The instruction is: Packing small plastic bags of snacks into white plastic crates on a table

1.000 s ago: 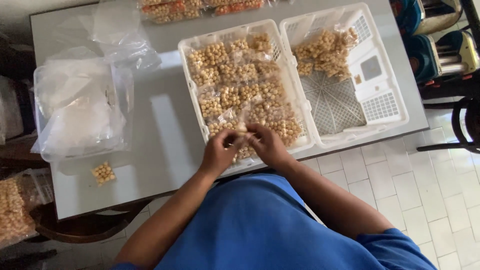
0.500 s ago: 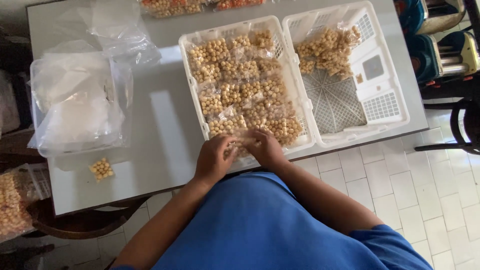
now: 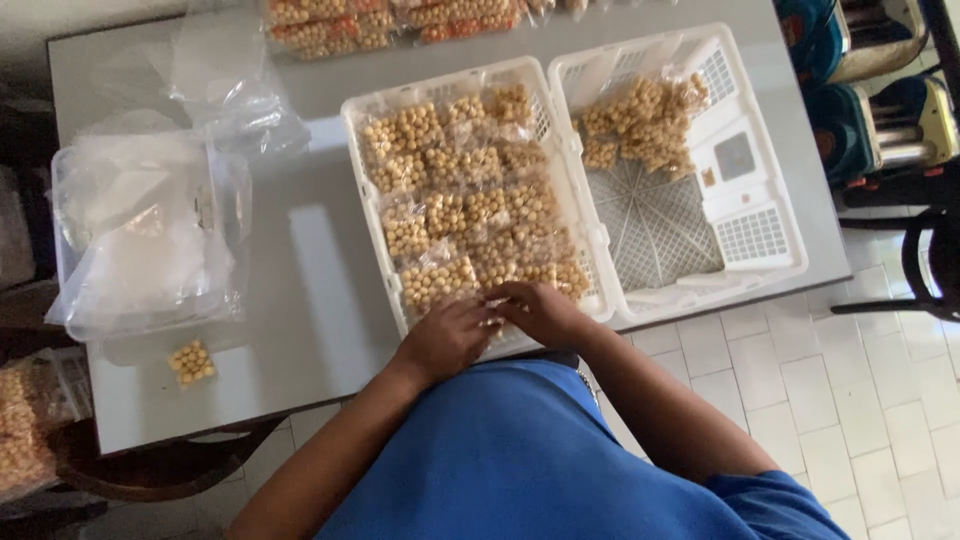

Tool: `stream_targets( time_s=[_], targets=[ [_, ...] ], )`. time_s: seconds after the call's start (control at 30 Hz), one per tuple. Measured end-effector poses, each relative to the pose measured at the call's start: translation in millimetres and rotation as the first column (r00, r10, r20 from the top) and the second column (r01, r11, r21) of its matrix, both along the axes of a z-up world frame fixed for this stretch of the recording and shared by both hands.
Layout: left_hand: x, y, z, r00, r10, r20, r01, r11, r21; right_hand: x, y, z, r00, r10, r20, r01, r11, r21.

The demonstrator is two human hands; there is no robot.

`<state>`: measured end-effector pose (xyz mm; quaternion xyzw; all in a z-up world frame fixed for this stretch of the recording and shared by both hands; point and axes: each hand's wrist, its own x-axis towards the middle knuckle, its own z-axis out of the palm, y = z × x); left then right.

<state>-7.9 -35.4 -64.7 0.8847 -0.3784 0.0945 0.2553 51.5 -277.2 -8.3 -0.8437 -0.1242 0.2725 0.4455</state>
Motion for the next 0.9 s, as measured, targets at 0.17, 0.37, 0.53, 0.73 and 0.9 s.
stream_targets(
  time_s=[0.17, 0.37, 0.53, 0.73, 0.9],
  targets=[
    [6.8, 6.0, -11.3, 0.998, 0.047, -0.033, -0.045, 0.997, 0.057, 69.7, -49.8, -33.6, 0.988, -0.155, 0.024, 0.155, 0.988, -0.010],
    [-16.4, 8.1, -27.0, 0.971, 0.217, -0.103, -0.182, 0.945, 0.273, 197.2, -164.7, -126.3, 0.844, -0.536, 0.014, 0.518, 0.822, 0.236],
    [-22.5, -9.0, -39.0, 0.929, 0.362, -0.078, -0.322, 0.895, 0.308, 278.1, -210.4, -138.3, 0.776, -0.353, 0.523, 0.433, 0.901, -0.035],
    [-24.5, -21.4, -13.5, 0.859, 0.504, -0.085, -0.463, 0.838, 0.291, 320.2, -237.2, -133.0, 0.892, -0.129, 0.434, 0.300, 0.886, -0.353],
    [-23.7, -28.0, -6.2, 0.801, 0.589, -0.109, -0.562, 0.801, 0.205, 324.1, -230.8, -105.6, 0.939, -0.052, 0.339, 0.251, 0.779, -0.575]
  ],
)
